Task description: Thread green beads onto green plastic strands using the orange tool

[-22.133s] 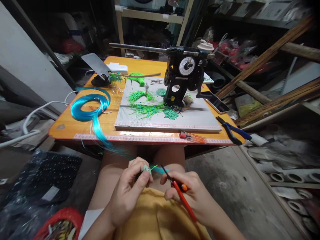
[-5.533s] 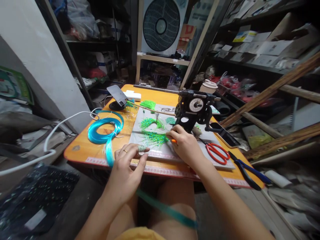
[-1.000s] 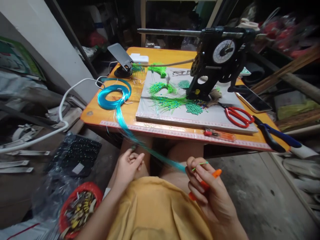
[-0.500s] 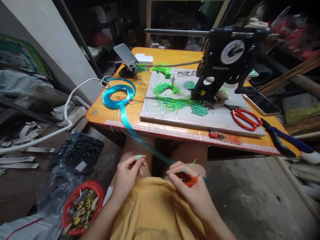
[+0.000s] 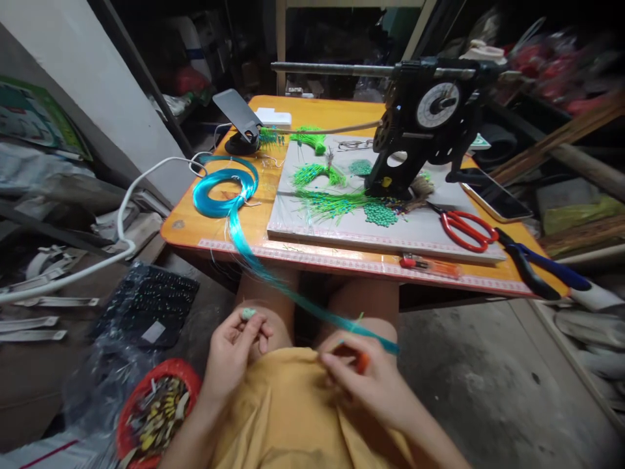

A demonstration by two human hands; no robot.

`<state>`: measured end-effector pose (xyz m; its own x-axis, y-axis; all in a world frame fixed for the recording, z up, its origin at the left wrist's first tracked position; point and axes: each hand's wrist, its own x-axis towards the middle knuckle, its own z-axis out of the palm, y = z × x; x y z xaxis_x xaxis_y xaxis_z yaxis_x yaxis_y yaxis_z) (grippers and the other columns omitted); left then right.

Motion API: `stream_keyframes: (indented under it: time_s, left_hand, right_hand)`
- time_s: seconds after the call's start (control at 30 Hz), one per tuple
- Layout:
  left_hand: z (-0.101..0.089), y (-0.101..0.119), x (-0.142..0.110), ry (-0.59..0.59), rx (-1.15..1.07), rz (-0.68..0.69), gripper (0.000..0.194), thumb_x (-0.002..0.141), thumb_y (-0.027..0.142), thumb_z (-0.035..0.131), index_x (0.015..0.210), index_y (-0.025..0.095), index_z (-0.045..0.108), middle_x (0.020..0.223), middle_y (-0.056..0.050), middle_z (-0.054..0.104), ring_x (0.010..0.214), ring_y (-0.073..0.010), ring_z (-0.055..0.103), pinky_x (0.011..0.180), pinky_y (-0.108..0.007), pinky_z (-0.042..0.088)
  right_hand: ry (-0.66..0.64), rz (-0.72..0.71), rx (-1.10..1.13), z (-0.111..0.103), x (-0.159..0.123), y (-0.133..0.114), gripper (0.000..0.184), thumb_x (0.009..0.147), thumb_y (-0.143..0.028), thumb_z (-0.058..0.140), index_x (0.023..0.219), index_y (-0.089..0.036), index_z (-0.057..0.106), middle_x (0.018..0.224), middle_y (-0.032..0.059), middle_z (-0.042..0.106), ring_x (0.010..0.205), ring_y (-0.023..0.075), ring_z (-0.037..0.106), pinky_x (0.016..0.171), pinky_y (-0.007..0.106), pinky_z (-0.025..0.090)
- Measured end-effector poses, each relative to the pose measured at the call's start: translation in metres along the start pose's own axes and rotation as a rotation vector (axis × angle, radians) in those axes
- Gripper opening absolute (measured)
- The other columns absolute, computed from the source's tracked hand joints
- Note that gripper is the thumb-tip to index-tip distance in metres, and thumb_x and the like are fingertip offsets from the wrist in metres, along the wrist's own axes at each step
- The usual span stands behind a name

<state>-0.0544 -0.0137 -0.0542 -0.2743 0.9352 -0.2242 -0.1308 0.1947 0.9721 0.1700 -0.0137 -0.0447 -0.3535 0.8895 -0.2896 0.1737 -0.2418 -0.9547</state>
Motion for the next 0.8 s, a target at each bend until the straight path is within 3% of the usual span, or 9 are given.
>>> stream_keyframes:
  time_s: [0.13,0.23,0.33,0.4,0.47,0.5,0.6,0.67,0.8]
  left_hand:
    - [-0.015,-0.003,0.010,0.077,-0.066,-0.028,0.039,0.069,0.048,0.083,0.073,0.013,0.066,0.060,0.000,0.065,0.046,-0.0074,0.052,0.048,-0.019,0.045]
    - [-0.026,-0.010,0.017,0.099,-0.067,-0.039,0.040,0.067,0.045,0.086,0.075,0.011,0.067,0.060,-0.001,0.065,0.045,-0.0077,0.053,0.047,-0.019,0.045]
    - [-0.029,-0.015,0.016,0.166,-0.056,0.039,0.033,0.072,0.037,0.083,0.083,0.014,0.063,0.066,0.003,0.063,0.041,-0.0047,0.048,0.041,-0.016,0.039]
    - [-0.022,-0.011,0.006,0.267,-0.054,0.172,0.030,0.076,0.028,0.081,0.091,0.021,0.057,0.076,0.008,0.059,0.040,-0.0013,0.043,0.039,-0.013,0.036]
    - [-0.008,-0.001,-0.010,0.309,-0.009,0.324,0.039,0.074,0.014,0.081,0.101,0.028,0.056,0.093,0.008,0.061,0.050,-0.0024,0.054,0.048,-0.014,0.045]
    - [0.001,0.007,-0.019,0.171,0.139,0.426,0.040,0.078,0.011,0.077,0.108,0.028,0.057,0.105,0.002,0.064,0.060,-0.0062,0.061,0.054,-0.017,0.050]
    - [0.029,0.035,-0.035,-0.552,0.516,0.518,0.039,0.090,0.006,0.058,0.124,0.026,0.061,0.124,-0.009,0.068,0.089,-0.0172,0.071,0.070,-0.024,0.057]
    - [0.042,0.050,-0.036,-0.731,0.545,0.549,0.034,0.094,0.003,0.048,0.117,0.022,0.064,0.116,-0.011,0.071,0.100,-0.0206,0.069,0.084,-0.029,0.056]
    - [0.048,0.065,-0.021,-0.720,0.633,0.496,0.019,0.095,0.008,0.051,0.095,0.018,0.068,0.088,-0.007,0.071,0.083,-0.0200,0.068,0.075,-0.029,0.053]
  right_hand:
    - [0.126,0.189,0.016,-0.071,-0.042,0.012,0.037,0.083,-0.052,0.072,0.080,-0.015,0.068,0.059,0.0001,0.059,0.043,0.0091,0.048,0.038,0.019,0.038]
    - [0.345,0.219,-0.093,-0.106,-0.069,0.012,0.040,0.078,-0.055,0.075,0.076,-0.015,0.072,0.056,0.0003,0.058,0.043,0.0090,0.045,0.039,0.020,0.036]
    - [0.365,0.205,-0.146,-0.107,-0.078,0.007,0.038,0.080,-0.054,0.073,0.075,-0.016,0.073,0.056,0.0012,0.058,0.042,0.0094,0.044,0.039,0.021,0.035]
    - [0.250,0.136,-0.199,-0.092,-0.073,-0.001,0.033,0.086,-0.048,0.068,0.075,-0.017,0.072,0.063,0.0036,0.063,0.047,0.0116,0.050,0.042,0.023,0.038]
    - [0.127,0.015,-0.294,-0.070,-0.061,-0.013,0.026,0.091,-0.037,0.064,0.075,-0.018,0.070,0.071,0.0058,0.068,0.058,0.0153,0.058,0.051,0.025,0.045]
    - [0.079,-0.055,-0.341,-0.059,-0.054,-0.019,0.022,0.092,-0.032,0.062,0.075,-0.018,0.069,0.072,0.0050,0.068,0.062,0.0159,0.060,0.056,0.026,0.047]
    - [-0.056,-0.215,-0.449,-0.033,-0.036,-0.042,0.014,0.092,-0.022,0.059,0.081,-0.020,0.068,0.075,0.0032,0.068,0.066,0.0156,0.060,0.060,0.025,0.048]
    - [-0.085,-0.297,-0.510,-0.026,-0.028,-0.055,0.011,0.092,-0.020,0.059,0.083,-0.021,0.067,0.076,0.0028,0.067,0.067,0.0157,0.060,0.060,0.025,0.048]
    - [-0.093,-0.369,-0.591,-0.031,-0.017,-0.074,0.011,0.092,-0.019,0.058,0.086,-0.021,0.067,0.075,0.0031,0.066,0.067,0.0156,0.060,0.058,0.024,0.046]
